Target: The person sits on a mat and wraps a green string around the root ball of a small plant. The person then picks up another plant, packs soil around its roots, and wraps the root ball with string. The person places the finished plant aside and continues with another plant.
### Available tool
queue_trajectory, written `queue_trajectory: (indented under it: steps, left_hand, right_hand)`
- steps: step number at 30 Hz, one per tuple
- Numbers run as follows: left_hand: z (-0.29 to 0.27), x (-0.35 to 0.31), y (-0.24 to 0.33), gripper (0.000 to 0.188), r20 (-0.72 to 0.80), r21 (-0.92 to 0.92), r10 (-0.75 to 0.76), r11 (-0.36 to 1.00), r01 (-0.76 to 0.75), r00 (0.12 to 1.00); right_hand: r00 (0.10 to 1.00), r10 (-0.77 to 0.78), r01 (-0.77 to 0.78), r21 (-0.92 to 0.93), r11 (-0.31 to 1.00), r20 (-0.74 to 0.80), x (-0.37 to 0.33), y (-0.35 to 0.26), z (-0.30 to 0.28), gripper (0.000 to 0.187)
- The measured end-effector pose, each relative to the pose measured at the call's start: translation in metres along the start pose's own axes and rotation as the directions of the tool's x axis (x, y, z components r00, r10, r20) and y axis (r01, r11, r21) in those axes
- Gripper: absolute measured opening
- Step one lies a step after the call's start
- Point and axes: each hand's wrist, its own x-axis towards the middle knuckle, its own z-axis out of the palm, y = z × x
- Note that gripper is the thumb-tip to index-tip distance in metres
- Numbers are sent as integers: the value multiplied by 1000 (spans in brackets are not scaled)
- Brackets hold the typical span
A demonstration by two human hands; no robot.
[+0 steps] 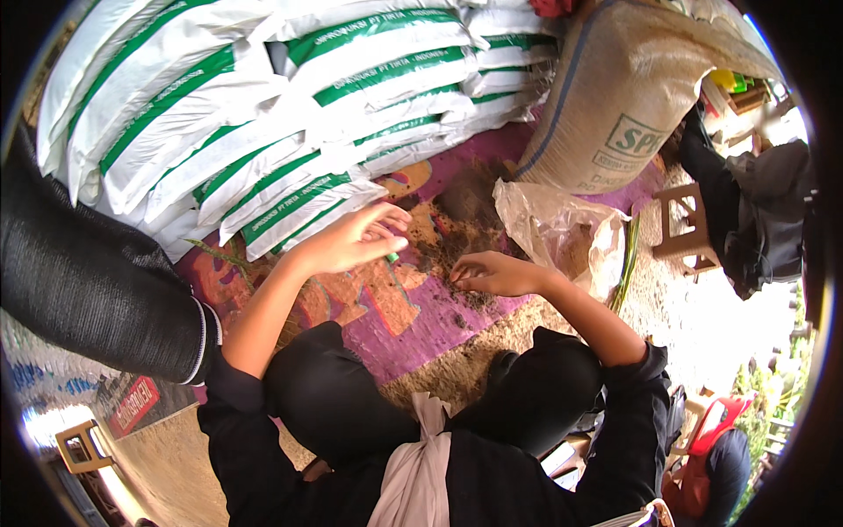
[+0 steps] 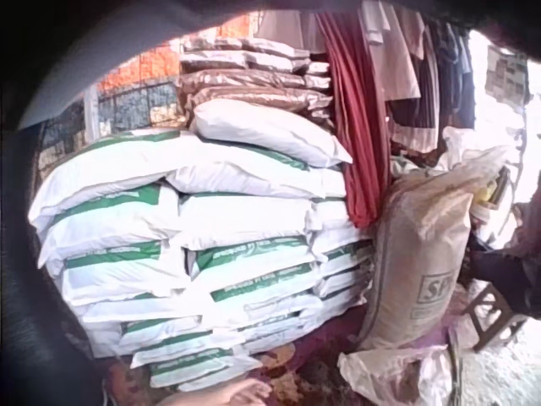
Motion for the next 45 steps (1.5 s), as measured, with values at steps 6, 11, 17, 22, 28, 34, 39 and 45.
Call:
queue_trajectory:
  steps: [6, 11, 17, 22, 28, 34, 39, 45]
  left_hand:
    - [18, 47, 5, 46, 227, 335, -79, 942, -1, 971]
    - [36, 99, -9, 43, 325, 444, -19, 886, -135, 946]
    - [66, 127, 3, 45, 512, 410, -135, 906, -104, 848]
    - [95, 149, 17, 44, 608, 478, -182, 861, -173, 773]
    - [121, 145, 26, 42, 671, 350, -174, 931, -100, 721]
    - [144, 140, -13, 40, 633, 312, -207, 950, -1, 746]
    - [162, 140, -14, 43, 624, 364, -248, 931, 6, 741]
    - [169, 147, -15, 45, 654, 284, -202, 959, 10, 729]
  right_hand:
    - [998, 57, -57, 58, 997, -3, -13, 37, 4, 28]
    - [989, 143, -134, 181, 974, -38, -22, 34, -6, 27]
    - [516, 428, 8, 503, 864, -742, -123, 50, 9, 15]
    - [-46, 305, -499, 286, 818, -951, -212, 91, 171, 26]
    - [469, 799, -714, 371, 594, -377, -201, 129, 457, 44]
    - [551, 823, -750, -352, 561, 137, -149, 128, 561, 57]
    - [533, 839, -787, -302, 538, 107, -152, 102, 518, 107]
    - [685, 685, -610, -318, 726, 248, -151, 101, 460, 96]
